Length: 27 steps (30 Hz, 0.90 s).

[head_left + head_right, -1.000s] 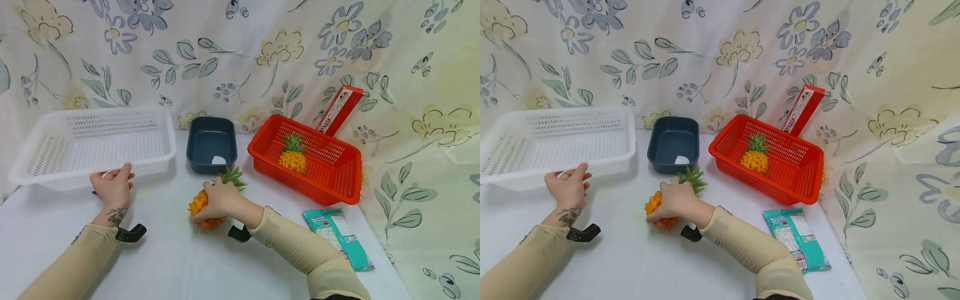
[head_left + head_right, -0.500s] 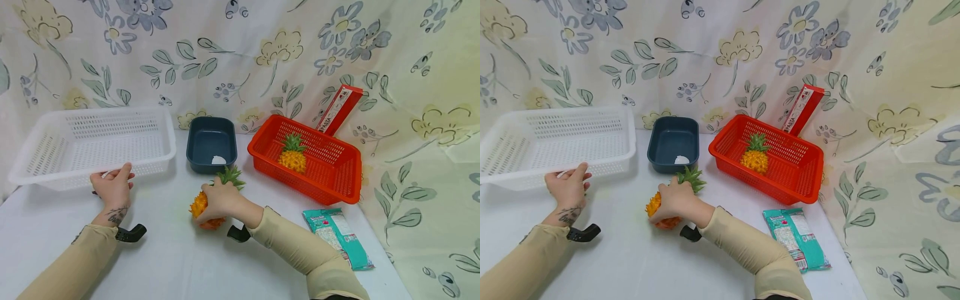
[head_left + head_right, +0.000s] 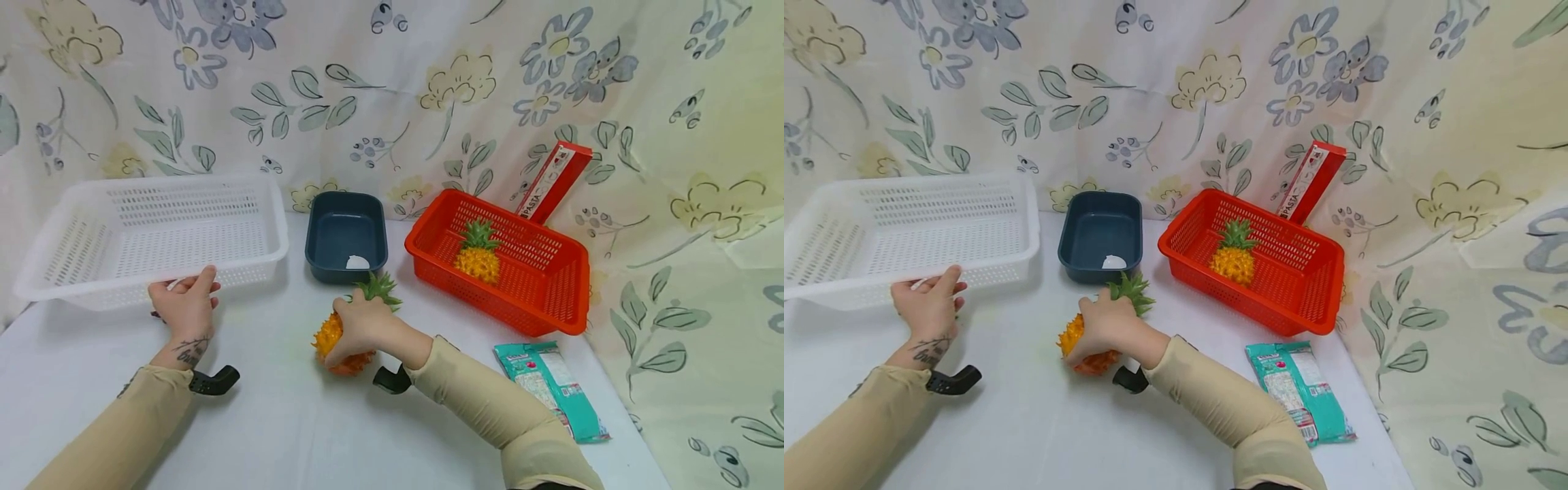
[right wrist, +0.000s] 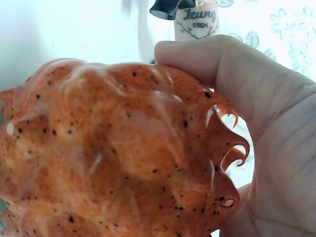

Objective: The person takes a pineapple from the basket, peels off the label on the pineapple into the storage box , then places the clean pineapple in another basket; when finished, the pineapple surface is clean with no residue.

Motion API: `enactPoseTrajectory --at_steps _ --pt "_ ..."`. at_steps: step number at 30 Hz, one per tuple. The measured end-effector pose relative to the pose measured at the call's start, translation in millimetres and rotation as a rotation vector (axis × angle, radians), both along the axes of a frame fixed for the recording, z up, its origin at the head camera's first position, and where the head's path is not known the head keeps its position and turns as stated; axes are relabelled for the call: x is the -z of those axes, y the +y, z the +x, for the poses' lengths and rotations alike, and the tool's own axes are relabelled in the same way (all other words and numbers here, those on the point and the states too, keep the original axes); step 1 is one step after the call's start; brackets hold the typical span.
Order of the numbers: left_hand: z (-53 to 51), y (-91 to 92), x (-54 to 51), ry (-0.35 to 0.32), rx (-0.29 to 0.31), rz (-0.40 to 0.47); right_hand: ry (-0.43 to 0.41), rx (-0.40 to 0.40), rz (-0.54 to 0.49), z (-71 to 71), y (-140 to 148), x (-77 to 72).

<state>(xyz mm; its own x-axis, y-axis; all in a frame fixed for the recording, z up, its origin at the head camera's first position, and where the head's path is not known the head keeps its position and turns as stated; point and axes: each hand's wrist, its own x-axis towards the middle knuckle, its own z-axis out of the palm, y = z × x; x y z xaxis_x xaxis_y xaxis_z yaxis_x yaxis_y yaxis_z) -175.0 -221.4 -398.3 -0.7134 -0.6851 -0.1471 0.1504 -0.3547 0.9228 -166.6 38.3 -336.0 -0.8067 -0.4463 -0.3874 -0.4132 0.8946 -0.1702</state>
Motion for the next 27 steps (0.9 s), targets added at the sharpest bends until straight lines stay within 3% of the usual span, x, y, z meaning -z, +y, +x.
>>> enactPoseTrajectory --at_steps 8,15,27 --pt "-0.4 -0.3 0.1 -0.017 -0.006 0.022 0.007 -0.058 0.035 -0.1 5 2.3" --pt "-2.0 -1.2 1.2 -0.015 -0.006 0.018 -0.045 -0.091 0.115 -0.2 13 -4.9" --pt "-1.5 -1.1 2.2 -0.022 -0.011 0.003 -0.024 -0.099 0.079 2.0 21 -6.6"
